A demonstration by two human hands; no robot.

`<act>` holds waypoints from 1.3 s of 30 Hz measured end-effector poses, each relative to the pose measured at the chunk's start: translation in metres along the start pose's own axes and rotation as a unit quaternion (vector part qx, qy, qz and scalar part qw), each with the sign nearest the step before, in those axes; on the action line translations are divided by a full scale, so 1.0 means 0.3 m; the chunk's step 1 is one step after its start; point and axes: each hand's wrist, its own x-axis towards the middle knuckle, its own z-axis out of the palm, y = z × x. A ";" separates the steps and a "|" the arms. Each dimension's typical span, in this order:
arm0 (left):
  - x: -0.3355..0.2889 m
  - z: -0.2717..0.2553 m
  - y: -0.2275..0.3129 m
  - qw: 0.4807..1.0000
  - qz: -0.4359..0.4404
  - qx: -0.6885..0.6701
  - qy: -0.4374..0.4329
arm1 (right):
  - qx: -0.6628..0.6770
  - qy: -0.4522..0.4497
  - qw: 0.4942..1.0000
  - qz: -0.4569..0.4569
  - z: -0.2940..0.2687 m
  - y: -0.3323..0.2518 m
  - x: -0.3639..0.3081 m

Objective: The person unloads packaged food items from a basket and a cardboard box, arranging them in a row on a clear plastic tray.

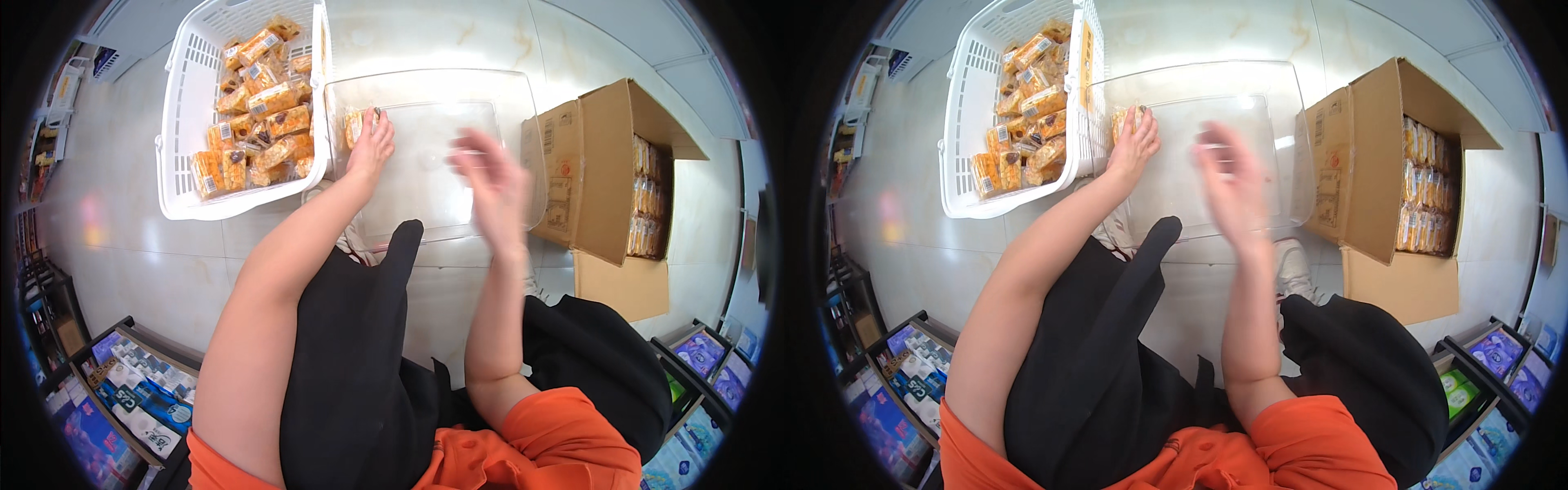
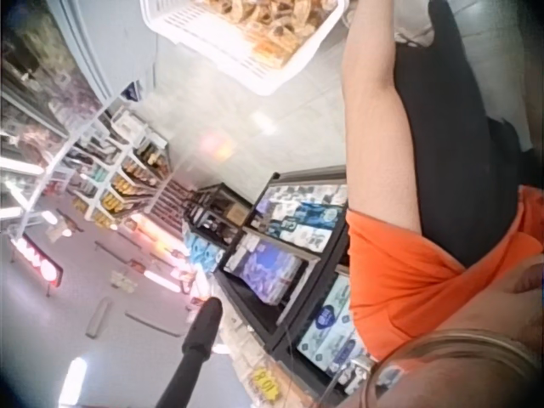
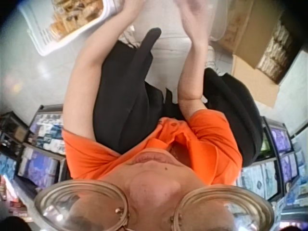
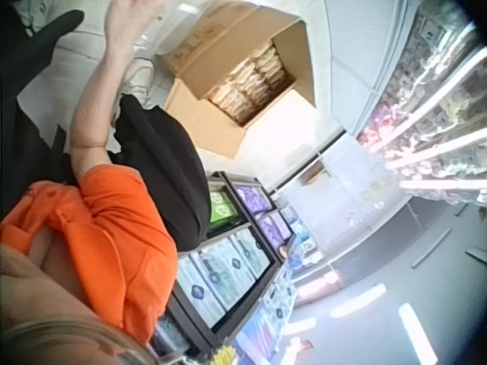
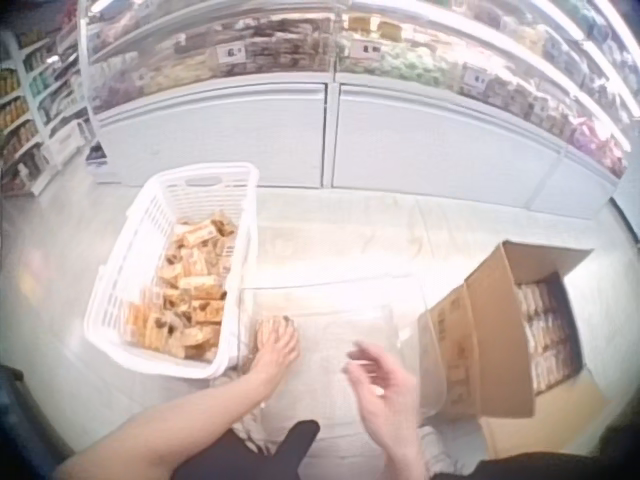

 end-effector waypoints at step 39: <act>0.185 0.002 0.012 0.990 0.051 0.108 -0.076 | -0.552 0.266 0.751 0.246 -0.558 0.188 0.127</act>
